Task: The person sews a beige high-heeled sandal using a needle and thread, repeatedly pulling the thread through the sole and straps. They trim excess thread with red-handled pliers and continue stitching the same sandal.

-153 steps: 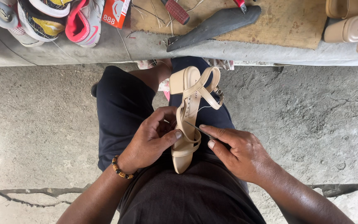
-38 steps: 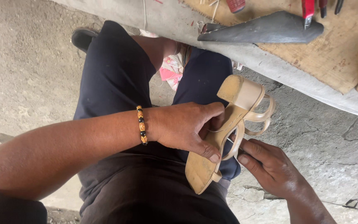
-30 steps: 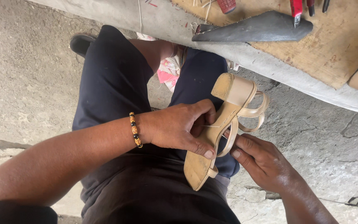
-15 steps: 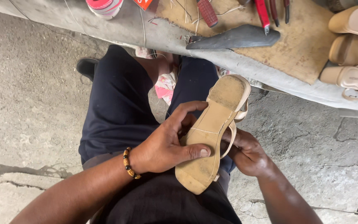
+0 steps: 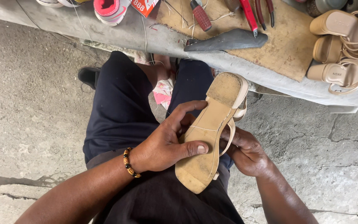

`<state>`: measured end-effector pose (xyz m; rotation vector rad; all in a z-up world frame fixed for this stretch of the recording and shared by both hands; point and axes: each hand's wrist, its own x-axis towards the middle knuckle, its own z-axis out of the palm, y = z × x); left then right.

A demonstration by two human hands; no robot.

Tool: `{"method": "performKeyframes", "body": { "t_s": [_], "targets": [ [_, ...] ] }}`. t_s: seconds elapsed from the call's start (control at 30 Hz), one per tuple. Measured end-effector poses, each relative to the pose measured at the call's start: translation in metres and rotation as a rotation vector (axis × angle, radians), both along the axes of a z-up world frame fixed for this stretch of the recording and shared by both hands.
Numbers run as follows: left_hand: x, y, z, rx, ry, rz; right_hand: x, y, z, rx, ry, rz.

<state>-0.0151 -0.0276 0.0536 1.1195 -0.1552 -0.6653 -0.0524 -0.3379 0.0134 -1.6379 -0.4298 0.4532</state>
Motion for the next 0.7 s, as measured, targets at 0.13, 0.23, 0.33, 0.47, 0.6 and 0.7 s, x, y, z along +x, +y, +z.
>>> {"method": "performKeyframes", "body": {
  "t_s": [0.13,0.23,0.33,0.47,0.6,0.7],
  "targets": [
    [-0.001,-0.004,-0.012,-0.082,0.023,0.019,0.012,0.004,0.016,-0.08,-0.052,0.041],
    [-0.002,-0.005,-0.021,-0.204,0.1,0.036,0.019,0.012,0.029,-0.14,-0.112,0.05],
    [-0.003,-0.005,-0.03,-0.245,0.142,0.046,0.025,0.023,0.042,-0.2,-0.079,0.053],
    [-0.009,-0.012,-0.041,-0.45,0.349,0.105,0.023,0.034,0.044,-0.368,0.02,-0.056],
    [-0.016,-0.016,-0.052,-0.595,0.538,0.157,0.019,0.051,0.034,-0.379,0.008,-0.217],
    [-0.017,-0.027,-0.046,-0.579,0.552,0.26,0.027,0.052,0.018,-0.3,-0.06,-0.3]
  ]
}}
